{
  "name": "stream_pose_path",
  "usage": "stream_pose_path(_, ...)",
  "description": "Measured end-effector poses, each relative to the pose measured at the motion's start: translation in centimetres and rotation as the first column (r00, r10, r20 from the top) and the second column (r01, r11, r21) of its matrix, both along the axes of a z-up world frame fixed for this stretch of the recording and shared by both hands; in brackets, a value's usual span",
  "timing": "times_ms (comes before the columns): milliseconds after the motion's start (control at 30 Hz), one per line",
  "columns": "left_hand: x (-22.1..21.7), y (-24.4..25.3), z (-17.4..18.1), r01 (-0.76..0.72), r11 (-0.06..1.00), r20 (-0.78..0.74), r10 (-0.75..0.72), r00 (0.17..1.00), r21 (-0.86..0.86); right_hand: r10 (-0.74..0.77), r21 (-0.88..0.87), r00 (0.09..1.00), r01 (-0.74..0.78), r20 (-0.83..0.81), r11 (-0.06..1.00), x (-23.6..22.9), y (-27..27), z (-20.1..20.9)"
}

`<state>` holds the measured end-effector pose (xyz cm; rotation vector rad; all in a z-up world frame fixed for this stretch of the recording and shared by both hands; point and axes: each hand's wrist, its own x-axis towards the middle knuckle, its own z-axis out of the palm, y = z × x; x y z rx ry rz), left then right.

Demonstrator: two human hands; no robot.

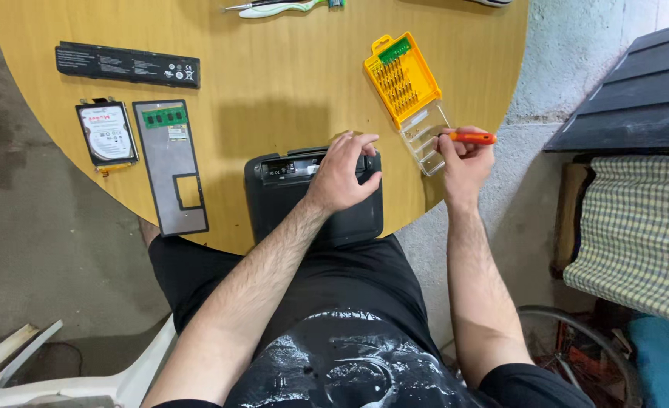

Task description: The person removes the battery from a laptop and then uses a screwdriver to unscrew and remove the bottom cover and the keyboard cover. The laptop is placed on a round wooden table with other components like a hard drive and RAM visible.

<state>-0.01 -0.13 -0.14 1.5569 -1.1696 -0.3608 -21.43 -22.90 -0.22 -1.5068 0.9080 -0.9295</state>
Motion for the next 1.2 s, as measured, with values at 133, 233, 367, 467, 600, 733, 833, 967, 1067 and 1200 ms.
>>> stream_pose_path(133, -0.2, 0.0, -0.3, -0.014, 1.000, 0.016, 0.014, 1.000, -0.013, 0.023, 0.001, 0.998, -0.023, -0.061, 1.000, -0.5, 0.5, 0.6)
stream_pose_path(233, -0.1, 0.2, 0.4, -0.017, 0.999, 0.014, 0.018, 1.000, -0.040, 0.048, 0.029, 0.990, -0.045, -0.130, 0.999, 0.4, 2.2, 2.7)
stream_pose_path(367, 0.0, 0.2, 0.5, -0.032, 0.997, 0.028, 0.034, 0.999, -0.064, 0.083, 0.085, 0.986, -0.071, -0.144, 0.994, 0.9, 2.6, 2.6)
stream_pose_path(467, -0.1, 0.1, 0.4, -0.040, 0.996, 0.032, 0.042, 0.999, -0.076, 0.084, 0.131, 0.989, -0.067, -0.126, 0.989, 1.1, 2.5, 2.7)
stream_pose_path(600, 0.1, 0.3, 1.0, -0.030, 0.996, 0.014, 0.032, 0.999, -0.082, 0.076, 0.155, 0.994, -0.064, -0.077, 0.986, 1.3, 2.2, 3.1)
stream_pose_path(733, 0.0, 0.2, 0.5, -0.039, 0.996, 0.018, 0.041, 0.999, -0.081, 0.041, 0.076, 0.994, -0.033, -0.102, 0.997, 0.3, 1.7, 2.8)
stream_pose_path(833, -0.1, 0.1, 0.4, -0.032, 0.996, 0.030, 0.035, 0.999, -0.082, 0.060, 0.017, 0.986, -0.058, -0.158, 0.998, 0.3, 2.1, 3.2)
stream_pose_path(967, 0.0, 0.0, 0.4, -0.034, 0.995, 0.055, 0.039, 0.998, -0.092, 0.058, -0.229, 0.920, -0.158, -0.387, 0.960, 0.6, 2.4, 3.2)
stream_pose_path(1067, -0.1, -0.1, 0.4, -0.042, 0.994, 0.071, 0.050, 0.996, -0.105, 0.034, -0.291, 0.894, -0.181, -0.448, 0.939, 0.7, 2.4, 2.4)
stream_pose_path(1200, -0.2, -0.2, 0.2, -0.053, 0.993, 0.077, 0.061, 0.995, -0.108, 0.029, -0.240, 0.902, -0.146, -0.431, 0.960, 0.3, 2.2, 2.6)
